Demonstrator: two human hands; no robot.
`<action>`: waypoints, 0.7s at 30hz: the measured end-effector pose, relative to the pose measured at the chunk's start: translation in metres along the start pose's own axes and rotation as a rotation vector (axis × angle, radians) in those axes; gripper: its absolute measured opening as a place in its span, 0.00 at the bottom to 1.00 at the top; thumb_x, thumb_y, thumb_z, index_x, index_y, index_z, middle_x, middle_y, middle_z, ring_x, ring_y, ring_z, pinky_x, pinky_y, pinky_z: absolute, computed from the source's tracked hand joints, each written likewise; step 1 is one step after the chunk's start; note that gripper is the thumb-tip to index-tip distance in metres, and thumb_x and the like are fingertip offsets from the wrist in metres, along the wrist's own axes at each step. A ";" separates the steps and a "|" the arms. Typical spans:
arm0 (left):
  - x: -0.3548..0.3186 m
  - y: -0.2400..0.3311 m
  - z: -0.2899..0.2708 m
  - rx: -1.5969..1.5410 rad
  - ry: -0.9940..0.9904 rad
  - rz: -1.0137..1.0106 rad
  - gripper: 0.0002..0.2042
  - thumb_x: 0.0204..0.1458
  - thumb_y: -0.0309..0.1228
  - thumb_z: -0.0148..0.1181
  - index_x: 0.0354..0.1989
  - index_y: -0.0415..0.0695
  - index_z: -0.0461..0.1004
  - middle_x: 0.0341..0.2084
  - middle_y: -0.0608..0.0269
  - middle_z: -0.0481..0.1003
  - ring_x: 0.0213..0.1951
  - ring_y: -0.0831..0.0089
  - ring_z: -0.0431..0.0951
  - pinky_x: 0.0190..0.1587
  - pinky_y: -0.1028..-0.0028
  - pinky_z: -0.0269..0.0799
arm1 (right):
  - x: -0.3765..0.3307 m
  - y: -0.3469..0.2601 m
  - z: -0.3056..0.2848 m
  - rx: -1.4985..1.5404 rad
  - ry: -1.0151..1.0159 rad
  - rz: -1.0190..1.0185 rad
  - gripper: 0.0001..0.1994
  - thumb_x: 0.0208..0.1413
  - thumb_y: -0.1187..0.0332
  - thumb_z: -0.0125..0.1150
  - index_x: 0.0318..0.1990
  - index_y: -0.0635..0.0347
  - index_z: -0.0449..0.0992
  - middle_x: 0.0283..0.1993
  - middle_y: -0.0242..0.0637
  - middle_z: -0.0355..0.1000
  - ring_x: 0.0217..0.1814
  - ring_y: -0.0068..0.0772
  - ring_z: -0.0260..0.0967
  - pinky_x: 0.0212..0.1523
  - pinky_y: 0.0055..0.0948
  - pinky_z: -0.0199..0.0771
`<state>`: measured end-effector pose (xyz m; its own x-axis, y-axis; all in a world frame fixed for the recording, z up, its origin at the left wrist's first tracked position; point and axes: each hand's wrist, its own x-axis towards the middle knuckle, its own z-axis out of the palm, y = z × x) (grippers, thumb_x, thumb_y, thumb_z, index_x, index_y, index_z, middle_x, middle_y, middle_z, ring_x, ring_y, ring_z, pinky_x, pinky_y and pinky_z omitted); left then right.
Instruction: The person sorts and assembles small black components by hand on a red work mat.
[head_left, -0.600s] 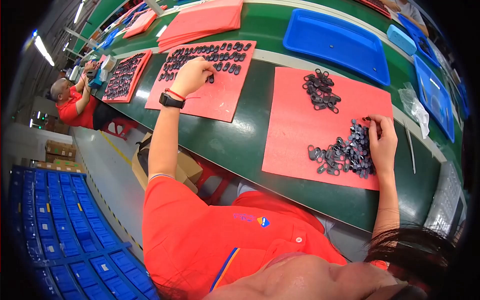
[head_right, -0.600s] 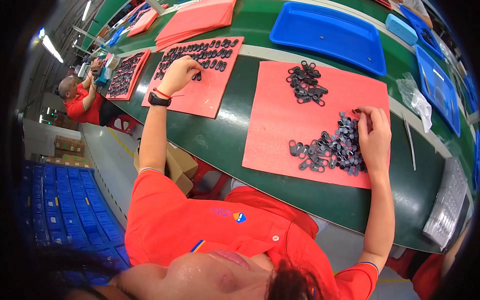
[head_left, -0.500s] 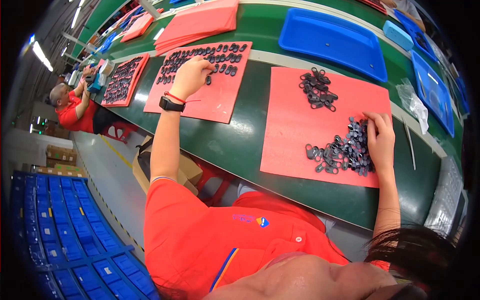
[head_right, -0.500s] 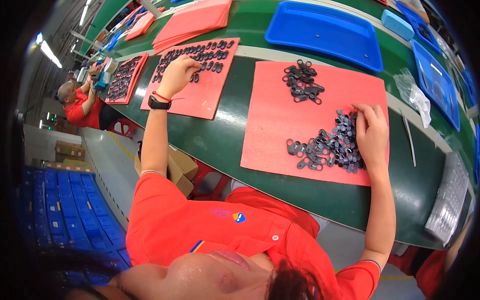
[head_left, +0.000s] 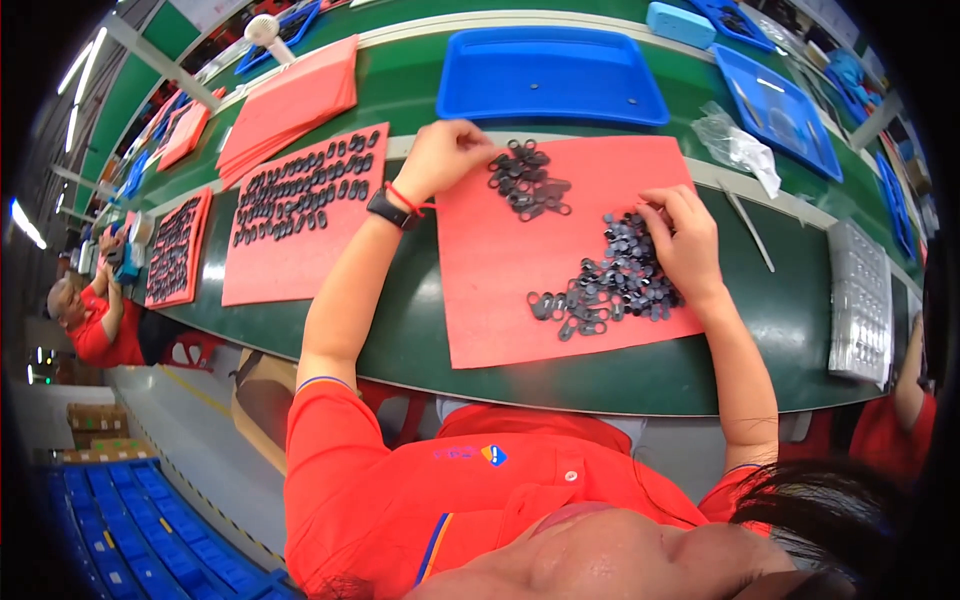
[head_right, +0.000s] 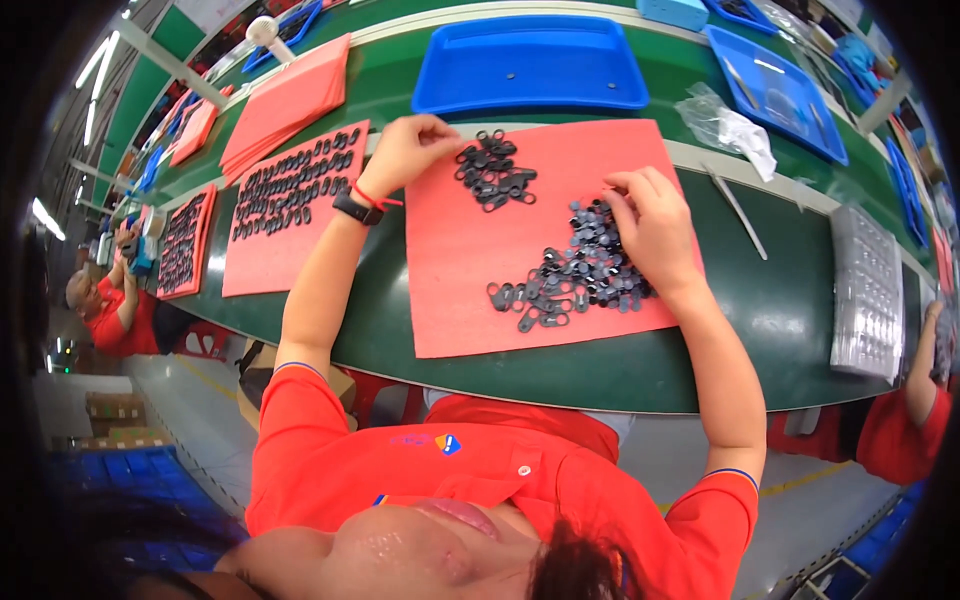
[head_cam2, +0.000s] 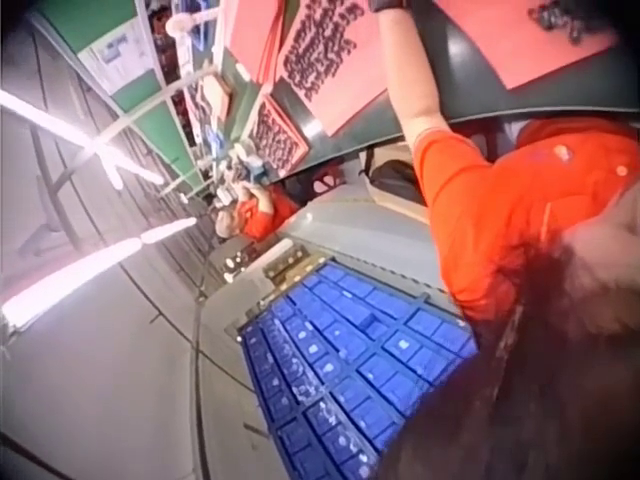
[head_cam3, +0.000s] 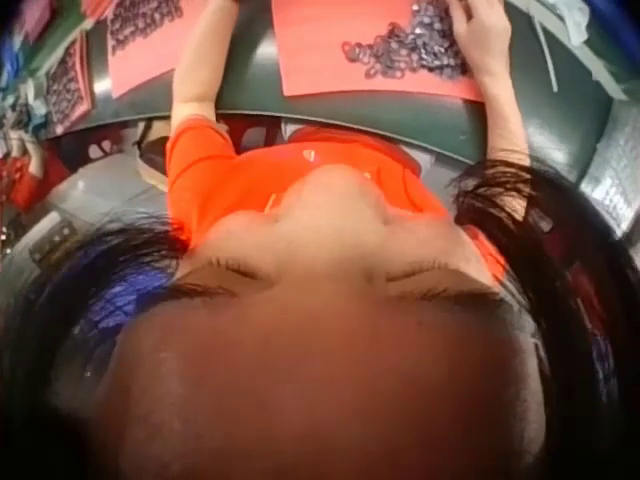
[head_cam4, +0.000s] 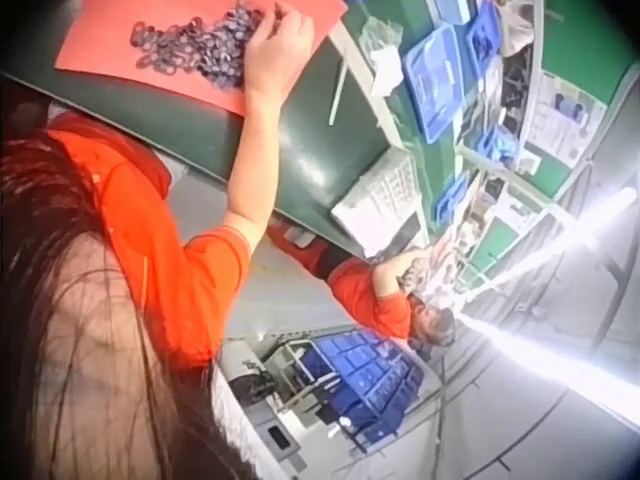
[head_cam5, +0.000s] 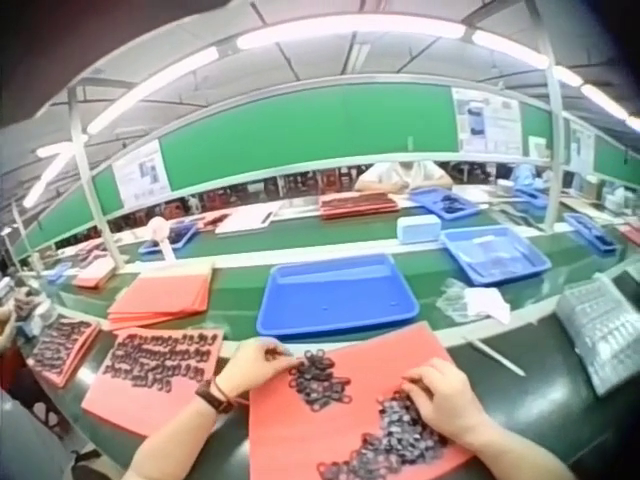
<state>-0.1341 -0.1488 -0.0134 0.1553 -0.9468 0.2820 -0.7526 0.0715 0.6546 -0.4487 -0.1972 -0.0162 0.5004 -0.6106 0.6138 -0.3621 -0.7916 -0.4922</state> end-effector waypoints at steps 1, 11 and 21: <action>0.001 -0.002 0.004 -0.011 -0.072 -0.082 0.09 0.41 0.32 0.66 0.27 0.40 0.78 0.22 0.58 0.77 0.25 0.73 0.76 0.30 0.76 0.72 | -0.001 0.001 -0.001 -0.015 0.009 -0.017 0.05 0.47 0.77 0.61 0.33 0.64 0.74 0.29 0.37 0.69 0.27 0.29 0.67 0.28 0.25 0.67; 0.000 0.000 0.010 -0.082 -0.167 -0.200 0.06 0.43 0.26 0.63 0.27 0.36 0.75 0.19 0.64 0.75 0.23 0.80 0.73 0.28 0.79 0.69 | -0.001 0.009 -0.004 0.086 0.009 0.135 0.05 0.51 0.78 0.56 0.36 0.65 0.74 0.32 0.36 0.70 0.30 0.26 0.69 0.31 0.23 0.68; -0.014 0.093 0.039 -0.764 -0.330 -0.137 0.10 0.54 0.27 0.54 0.44 0.40 0.70 0.26 0.63 0.76 0.24 0.83 0.75 0.22 0.86 0.66 | -0.001 -0.004 -0.007 0.597 -0.108 0.465 0.07 0.53 0.75 0.57 0.40 0.65 0.75 0.35 0.31 0.73 0.34 0.17 0.70 0.35 0.17 0.69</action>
<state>-0.2316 -0.1412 0.0159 -0.0704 -0.9972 0.0236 -0.0819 0.0294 0.9962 -0.4531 -0.1935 -0.0112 0.4856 -0.8476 0.2137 -0.0829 -0.2880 -0.9540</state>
